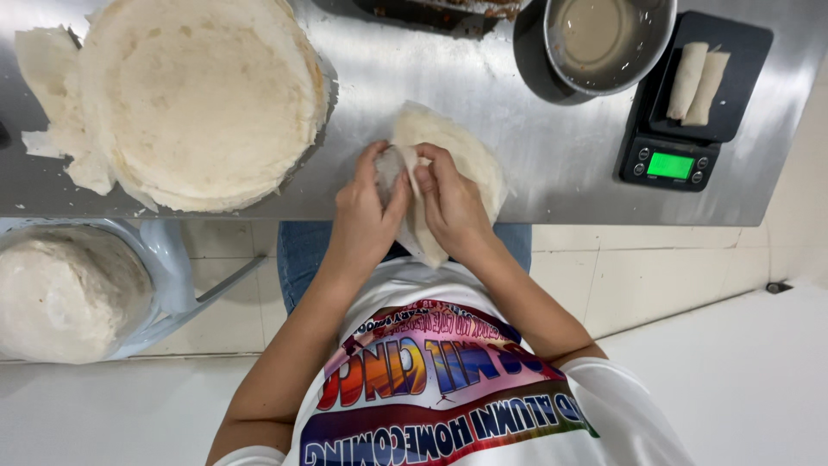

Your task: The person peels thin wrappers from a stack, places a portion of meat filling on each wrapper using a spoon, and rolls them into cylinders. They weigh the rolls on a digital scale and place them into a plastic bag.

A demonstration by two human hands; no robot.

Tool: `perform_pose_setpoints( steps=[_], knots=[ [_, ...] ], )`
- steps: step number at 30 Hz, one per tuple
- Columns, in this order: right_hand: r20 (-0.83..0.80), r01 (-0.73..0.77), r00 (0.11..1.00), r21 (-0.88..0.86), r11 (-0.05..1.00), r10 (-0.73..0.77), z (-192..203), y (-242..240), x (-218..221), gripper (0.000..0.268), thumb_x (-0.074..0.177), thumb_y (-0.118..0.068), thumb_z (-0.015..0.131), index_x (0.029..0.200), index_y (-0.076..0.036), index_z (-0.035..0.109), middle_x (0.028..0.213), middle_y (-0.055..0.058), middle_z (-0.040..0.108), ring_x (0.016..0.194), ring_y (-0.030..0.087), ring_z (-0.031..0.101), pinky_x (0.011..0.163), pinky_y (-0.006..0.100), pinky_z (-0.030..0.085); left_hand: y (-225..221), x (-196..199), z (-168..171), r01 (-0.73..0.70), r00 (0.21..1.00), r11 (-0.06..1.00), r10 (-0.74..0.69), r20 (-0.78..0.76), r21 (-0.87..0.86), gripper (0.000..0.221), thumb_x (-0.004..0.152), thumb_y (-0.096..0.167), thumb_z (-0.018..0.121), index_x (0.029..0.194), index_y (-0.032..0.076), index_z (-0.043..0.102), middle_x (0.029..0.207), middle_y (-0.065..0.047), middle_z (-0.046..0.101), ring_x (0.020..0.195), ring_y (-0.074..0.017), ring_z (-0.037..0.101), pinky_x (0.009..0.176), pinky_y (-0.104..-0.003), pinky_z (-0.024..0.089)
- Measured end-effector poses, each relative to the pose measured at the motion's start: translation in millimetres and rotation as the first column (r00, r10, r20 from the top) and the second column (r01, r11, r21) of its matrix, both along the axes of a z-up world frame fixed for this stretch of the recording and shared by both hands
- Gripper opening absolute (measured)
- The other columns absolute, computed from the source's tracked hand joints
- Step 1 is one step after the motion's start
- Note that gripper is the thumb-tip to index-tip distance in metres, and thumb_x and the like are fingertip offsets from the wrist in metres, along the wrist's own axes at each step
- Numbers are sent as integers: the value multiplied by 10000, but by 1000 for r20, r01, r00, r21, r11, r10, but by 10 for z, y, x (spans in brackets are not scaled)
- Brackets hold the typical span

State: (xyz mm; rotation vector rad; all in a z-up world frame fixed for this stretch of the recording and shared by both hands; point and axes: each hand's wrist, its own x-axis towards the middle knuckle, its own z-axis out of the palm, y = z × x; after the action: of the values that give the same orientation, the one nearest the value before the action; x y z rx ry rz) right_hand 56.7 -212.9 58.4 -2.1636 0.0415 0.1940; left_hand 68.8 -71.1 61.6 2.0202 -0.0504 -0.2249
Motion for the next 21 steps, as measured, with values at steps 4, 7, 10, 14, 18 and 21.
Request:
perform_pose_setpoints(
  steps=[4,7,10,14,18,21],
  knots=[
    [-54,-50,998,-129,990,43,-141,-225,55,580,914,-395,782,1283,7,583,1078,289,731,1031,479,703,863,564,581,134,36,-506,12,985,980,-47,168,199,190,998,144,691,913,-20,736,669,-168,697,675,-323,737,543,-358,580],
    [86,60,996,-260,964,-38,-94,-347,72,125,918,-58,714,1028,-9,682,749,196,723,732,390,746,630,435,602,236,51,-399,-76,972,981,33,232,177,151,973,33,627,995,-32,762,730,-169,728,669,-303,731,562,-338,590],
    [134,44,991,-303,952,-3,-53,-225,43,153,968,-161,705,936,-13,684,630,157,666,597,287,715,488,345,528,223,67,-501,-147,946,954,58,319,262,151,925,102,658,960,-31,718,700,-134,644,661,-257,691,569,-312,581],
    [60,-63,995,-277,959,82,-44,-124,58,252,981,-188,698,1015,58,657,599,196,637,583,307,708,473,382,527,121,235,-387,79,997,980,-75,-29,184,444,975,228,597,1273,-100,594,1036,-315,681,910,-424,733,710,-485,638],
    [98,134,988,-111,985,-123,-9,-560,130,178,996,-185,709,1001,-15,659,739,253,664,724,463,694,621,501,495,313,223,-692,-48,998,981,38,57,185,238,1037,212,637,939,48,778,678,-142,719,663,-353,728,571,-411,565],
    [52,409,895,303,861,-444,413,-742,76,82,1048,-192,640,1040,-110,645,800,0,664,752,100,617,735,266,517,754,140,-744,-240,971,967,240,7,79,416,1046,332,701,758,35,656,579,-170,592,566,-232,552,539,-383,434]
  ],
)
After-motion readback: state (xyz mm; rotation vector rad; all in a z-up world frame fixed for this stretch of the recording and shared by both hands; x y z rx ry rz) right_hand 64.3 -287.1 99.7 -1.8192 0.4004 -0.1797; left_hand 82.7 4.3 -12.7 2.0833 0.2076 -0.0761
